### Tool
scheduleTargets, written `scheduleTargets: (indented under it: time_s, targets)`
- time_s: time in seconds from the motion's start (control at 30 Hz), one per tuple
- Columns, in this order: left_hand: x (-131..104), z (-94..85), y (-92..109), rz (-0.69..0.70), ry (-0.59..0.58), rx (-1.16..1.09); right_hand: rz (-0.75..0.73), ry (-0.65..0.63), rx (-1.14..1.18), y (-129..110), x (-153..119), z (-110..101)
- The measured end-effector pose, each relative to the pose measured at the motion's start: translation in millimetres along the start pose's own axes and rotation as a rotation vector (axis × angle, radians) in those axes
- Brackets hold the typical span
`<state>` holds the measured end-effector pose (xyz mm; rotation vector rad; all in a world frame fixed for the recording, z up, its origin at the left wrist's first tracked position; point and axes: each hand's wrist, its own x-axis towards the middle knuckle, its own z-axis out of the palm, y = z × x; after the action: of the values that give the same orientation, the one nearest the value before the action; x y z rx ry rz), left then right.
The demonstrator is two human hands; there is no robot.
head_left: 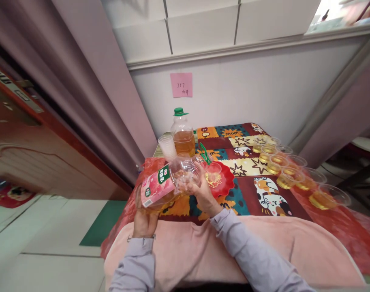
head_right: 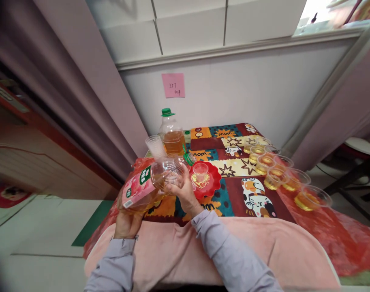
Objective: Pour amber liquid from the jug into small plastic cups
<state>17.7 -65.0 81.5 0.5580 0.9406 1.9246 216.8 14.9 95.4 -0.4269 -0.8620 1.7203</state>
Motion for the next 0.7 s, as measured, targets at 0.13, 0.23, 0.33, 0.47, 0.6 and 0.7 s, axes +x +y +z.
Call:
scheduleTargets:
  time_s: [0.13,0.23,0.33,0.47,0.6,0.7]
  targets:
    - [-5.1,8.8,6.0,0.045,0.023,0.095,0.007,0.018,0.002,1.1,0.5,3.5]
    - [-6.3,12.1,7.2,0.05,0.023,0.131,0.026,0.023,0.028,0.1,1.4,4.3]
    - [-4.5,10.8,6.2,0.03,0.038,0.141,0.039,0.033,0.036,1.1,1.3,4.2]
    - [-0.2,6.3,5.1,-0.006,0.063,0.133,0.073,0.064,0.047,2.9,-2.0,6.0]
    - [2.2,4.2,5.1,0.002,0.06,0.162,0.071,0.068,0.111,1.9,-4.1,9.6]
    - [2.7,2.3,4.3,-0.014,0.076,0.163,0.096,0.068,0.137,0.8,-3.7,10.8]
